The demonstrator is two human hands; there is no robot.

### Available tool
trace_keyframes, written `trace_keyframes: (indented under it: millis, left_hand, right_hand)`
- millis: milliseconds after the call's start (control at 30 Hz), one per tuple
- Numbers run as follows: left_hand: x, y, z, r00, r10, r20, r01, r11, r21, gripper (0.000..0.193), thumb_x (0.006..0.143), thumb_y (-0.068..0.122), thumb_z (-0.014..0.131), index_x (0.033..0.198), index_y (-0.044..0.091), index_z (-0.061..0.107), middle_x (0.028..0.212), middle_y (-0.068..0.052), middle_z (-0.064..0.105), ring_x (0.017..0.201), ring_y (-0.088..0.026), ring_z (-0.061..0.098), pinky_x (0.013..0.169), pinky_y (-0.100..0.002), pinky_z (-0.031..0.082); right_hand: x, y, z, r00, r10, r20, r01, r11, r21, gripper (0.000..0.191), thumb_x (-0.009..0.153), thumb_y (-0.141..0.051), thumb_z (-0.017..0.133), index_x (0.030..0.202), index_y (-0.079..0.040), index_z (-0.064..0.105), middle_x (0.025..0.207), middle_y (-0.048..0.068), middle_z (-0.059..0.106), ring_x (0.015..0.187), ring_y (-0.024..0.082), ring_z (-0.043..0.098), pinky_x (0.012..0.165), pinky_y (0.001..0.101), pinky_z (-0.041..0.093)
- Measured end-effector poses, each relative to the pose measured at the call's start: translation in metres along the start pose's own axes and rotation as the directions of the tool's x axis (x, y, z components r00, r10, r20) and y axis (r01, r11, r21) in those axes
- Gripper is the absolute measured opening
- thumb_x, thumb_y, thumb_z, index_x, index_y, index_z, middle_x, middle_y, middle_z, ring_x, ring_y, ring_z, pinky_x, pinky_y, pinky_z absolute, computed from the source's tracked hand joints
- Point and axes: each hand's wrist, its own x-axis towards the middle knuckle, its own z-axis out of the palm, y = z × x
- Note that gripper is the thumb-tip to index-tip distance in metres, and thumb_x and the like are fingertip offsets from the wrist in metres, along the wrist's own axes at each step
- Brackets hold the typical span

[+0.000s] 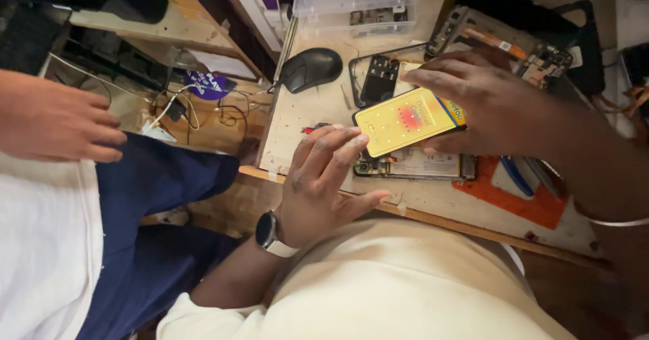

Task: The person repairs a disassembled smartphone at a workbench. They hold the phone, use a screwdriver on its internals, handle a replacement display still in its packaging, use pliers on the board, and press the new display onto the phone body.

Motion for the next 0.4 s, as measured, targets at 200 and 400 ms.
trace_keyframes:
  millis: [200,400]
  left_hand:
    - [0.003,0.002,0.002,0.991,-0.130,-0.001,0.130,0.991,-0.026,0.087,0.084,0.042,0.088,0.148,0.002,0.044,0.143,-0.019,0.054,0.133,-0.040,0.054,0.115,-0.049,0.047]
    - [0.001,0.002,0.007,0.983,-0.181,-0.037,0.181,0.983,-0.010,0.093,0.083,0.043,0.089,0.150,0.002,0.040,0.142,-0.021,0.053,0.133,-0.040,0.053,0.115,-0.049,0.045]
  right_hand:
    - [-0.001,-0.010,-0.002,0.999,-0.045,-0.017,0.045,0.999,-0.009,0.084,0.062,-0.055,0.086,0.128,-0.009,0.061,0.145,0.017,0.051,0.140,0.039,0.041,0.111,0.0548,0.037]
    - [-0.007,-0.016,-0.002,0.988,-0.136,-0.079,0.136,0.991,-0.007,0.063,0.067,-0.059,0.082,0.104,-0.010,0.071,0.152,0.021,0.044,0.145,0.046,0.035,0.115,0.0590,0.030]
